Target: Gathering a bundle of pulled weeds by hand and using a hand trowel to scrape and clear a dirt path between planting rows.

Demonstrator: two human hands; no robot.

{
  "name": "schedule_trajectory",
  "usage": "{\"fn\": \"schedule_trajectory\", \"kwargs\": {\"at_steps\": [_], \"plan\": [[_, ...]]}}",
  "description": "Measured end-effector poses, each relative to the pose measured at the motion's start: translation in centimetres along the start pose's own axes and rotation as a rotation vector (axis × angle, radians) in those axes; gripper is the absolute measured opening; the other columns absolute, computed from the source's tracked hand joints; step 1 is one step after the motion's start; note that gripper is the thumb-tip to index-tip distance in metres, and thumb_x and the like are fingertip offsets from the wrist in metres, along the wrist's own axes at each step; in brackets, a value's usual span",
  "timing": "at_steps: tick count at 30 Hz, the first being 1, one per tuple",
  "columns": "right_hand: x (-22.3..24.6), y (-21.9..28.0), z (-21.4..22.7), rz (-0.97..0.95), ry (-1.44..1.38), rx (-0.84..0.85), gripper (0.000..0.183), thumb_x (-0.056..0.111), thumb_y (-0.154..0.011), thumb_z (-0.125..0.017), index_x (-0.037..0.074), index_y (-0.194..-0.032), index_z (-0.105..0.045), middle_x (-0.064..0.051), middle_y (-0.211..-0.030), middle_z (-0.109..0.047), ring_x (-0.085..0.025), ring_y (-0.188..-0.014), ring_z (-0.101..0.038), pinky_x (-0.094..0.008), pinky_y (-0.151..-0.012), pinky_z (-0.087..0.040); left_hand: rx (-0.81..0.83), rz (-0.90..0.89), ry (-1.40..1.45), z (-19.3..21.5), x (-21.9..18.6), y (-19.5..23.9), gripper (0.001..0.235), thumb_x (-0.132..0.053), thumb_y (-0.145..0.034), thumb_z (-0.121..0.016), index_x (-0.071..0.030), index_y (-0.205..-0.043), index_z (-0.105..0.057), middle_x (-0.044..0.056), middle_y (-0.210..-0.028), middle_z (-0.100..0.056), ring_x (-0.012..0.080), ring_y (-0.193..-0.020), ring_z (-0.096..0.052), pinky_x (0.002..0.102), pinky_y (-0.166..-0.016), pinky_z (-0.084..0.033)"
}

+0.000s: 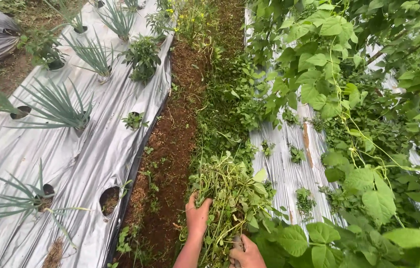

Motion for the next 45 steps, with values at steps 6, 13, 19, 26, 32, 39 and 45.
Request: {"fn": "schedule_trajectory", "kwargs": {"at_steps": [6, 13, 19, 26, 32, 39, 45], "plan": [[6.3, -2.3, 0.7, 0.014, -0.262, -0.003, 0.027, -0.016, -0.093, -0.06, 0.004, -0.097, -0.042, -0.016, -0.072, -0.031, -0.027, -0.045, -0.03, -0.042, -0.046, -0.029, 0.046, -0.015, -0.066, -5.5, -5.3, -4.2, 0.074, -0.034, -0.087, -0.068, -0.029, -0.156, -0.042, 0.007, -0.161, -0.035, 0.0295, -0.136, -0.052, 0.059, -0.112, -0.048], [14.0, -7.0, 5.8, -0.124, 0.273, -0.106, 0.059, 0.019, -0.088, -0.068, 0.015, -0.146, -0.057, -0.01, -0.111, -0.07, -0.023, -0.086, -0.066, -0.038, -0.081, -0.047, 0.053, -0.027, -0.028, -12.1, -9.9, -7.9, 0.077, -0.03, -0.087, -0.072, -0.027, -0.157, -0.039, 0.01, -0.172, -0.018, 0.0304, -0.155, -0.026, 0.061, -0.125, -0.029], [17.8, -8.6, 8.0, 0.093, 0.467, -0.059, 0.079, 0.025, -0.082, -0.065, 0.014, -0.156, -0.04, -0.01, -0.155, -0.054, -0.027, -0.14, -0.057, -0.05, -0.119, -0.04, 0.067, -0.061, -0.041, -16.1, -12.1, -9.5, 0.081, -0.035, -0.087, -0.07, -0.023, -0.159, -0.035, 0.008, -0.167, -0.028, 0.0283, -0.149, -0.037, 0.061, -0.121, -0.037], [22.2, -7.6, 7.6, 0.023, 0.304, -0.065, 0.07, 0.009, -0.09, -0.062, 0.014, -0.157, -0.041, -0.016, -0.108, -0.065, -0.02, -0.07, -0.064, -0.031, -0.069, -0.057, 0.07, -0.025, 0.002, -17.1, -15.2, -10.1, 0.081, -0.035, -0.087, -0.069, -0.027, -0.16, -0.036, 0.007, -0.168, -0.028, 0.0309, -0.151, -0.036, 0.061, -0.122, -0.034], [25.3, -11.4, 8.0, 0.013, 0.3, 0.003, 0.067, 0.004, -0.093, -0.062, 0.012, -0.156, -0.037, -0.015, -0.107, -0.064, -0.021, -0.069, -0.064, -0.031, -0.063, -0.054, 0.065, -0.029, 0.029, -17.7, -17.7, -12.2, 0.086, -0.038, -0.085, -0.069, -0.025, -0.162, -0.031, 0.004, -0.17, -0.028, 0.028, -0.154, -0.032, 0.059, -0.124, -0.031], [31.2, -17.3, 8.0, -0.032, 0.177, -0.006, 0.085, 0.002, -0.097, -0.063, 0.014, -0.163, -0.011, -0.025, -0.16, -0.042, -0.024, -0.065, -0.066, -0.034, -0.062, -0.056, 0.053, -0.016, -0.006, -20.4, -23.5, -17.5, 0.089, -0.044, -0.085, -0.068, -0.028, -0.162, -0.029, 0.002, -0.171, -0.024, 0.0296, -0.155, -0.028, 0.066, -0.124, -0.025], [38.2, -29.9, 9.8, 0.049, 0.542, -0.031, 0.095, 0.036, -0.089, -0.071, 0.012, -0.162, -0.015, -0.004, -0.168, -0.032, -0.025, -0.151, -0.044, -0.037, -0.123, -0.039, 0.091, -0.014, 0.057, -24.0, -30.9, -26.1, 0.091, -0.04, -0.084, -0.07, -0.027, -0.163, -0.027, 0.002, -0.171, -0.025, 0.0281, -0.156, -0.027, 0.063, -0.126, -0.025]]}}
Point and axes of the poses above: each hand's wrist, its own y-axis away from the middle knuckle, its own z-axis out of the back of the hand, x = y × z, the point moved 5 cm from there along -y, towards the middle knuckle
